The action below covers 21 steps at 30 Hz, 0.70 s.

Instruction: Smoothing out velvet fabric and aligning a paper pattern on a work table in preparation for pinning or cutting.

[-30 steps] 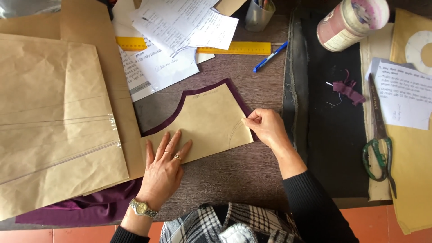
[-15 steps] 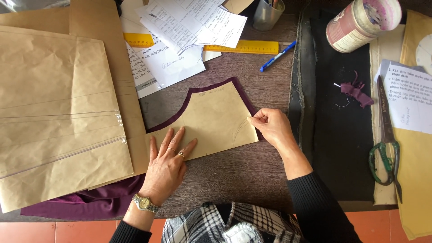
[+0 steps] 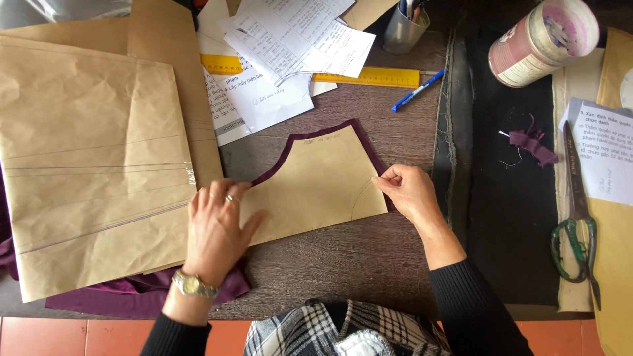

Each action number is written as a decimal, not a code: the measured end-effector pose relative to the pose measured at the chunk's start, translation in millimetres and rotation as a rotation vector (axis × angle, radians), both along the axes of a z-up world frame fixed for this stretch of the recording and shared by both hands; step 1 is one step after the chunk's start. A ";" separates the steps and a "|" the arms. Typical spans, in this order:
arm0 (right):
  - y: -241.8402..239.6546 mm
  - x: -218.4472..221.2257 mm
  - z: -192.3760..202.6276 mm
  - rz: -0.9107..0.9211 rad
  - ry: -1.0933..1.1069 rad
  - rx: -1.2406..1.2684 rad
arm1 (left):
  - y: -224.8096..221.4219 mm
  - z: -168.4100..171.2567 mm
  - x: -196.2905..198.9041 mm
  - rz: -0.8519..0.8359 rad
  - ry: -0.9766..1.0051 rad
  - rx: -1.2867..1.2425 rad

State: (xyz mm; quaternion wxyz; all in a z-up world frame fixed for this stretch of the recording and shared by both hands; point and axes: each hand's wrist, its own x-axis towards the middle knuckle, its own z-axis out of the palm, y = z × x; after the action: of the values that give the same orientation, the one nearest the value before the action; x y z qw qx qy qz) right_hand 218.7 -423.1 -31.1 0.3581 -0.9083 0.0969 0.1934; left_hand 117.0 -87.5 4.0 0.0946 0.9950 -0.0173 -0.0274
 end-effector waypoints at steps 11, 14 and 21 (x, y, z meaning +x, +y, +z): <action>1.8 0.3 2.1 -0.014 0.014 0.003 | 13.1 21.7 46.7 0.030 0.406 0.093; 1.1 0.7 1.7 -0.009 0.017 -0.006 | 18.9 16.9 48.9 0.011 0.410 0.033; 0.8 -0.8 1.6 -0.012 0.000 0.016 | 14.4 19.5 54.7 0.039 0.477 -0.107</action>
State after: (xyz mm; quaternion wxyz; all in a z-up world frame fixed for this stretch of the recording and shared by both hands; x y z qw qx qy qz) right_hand 217.9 -422.3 -29.5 0.3666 -0.9048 0.1006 0.1920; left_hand 171.7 -73.1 23.5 0.1491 0.9541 0.0234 -0.2588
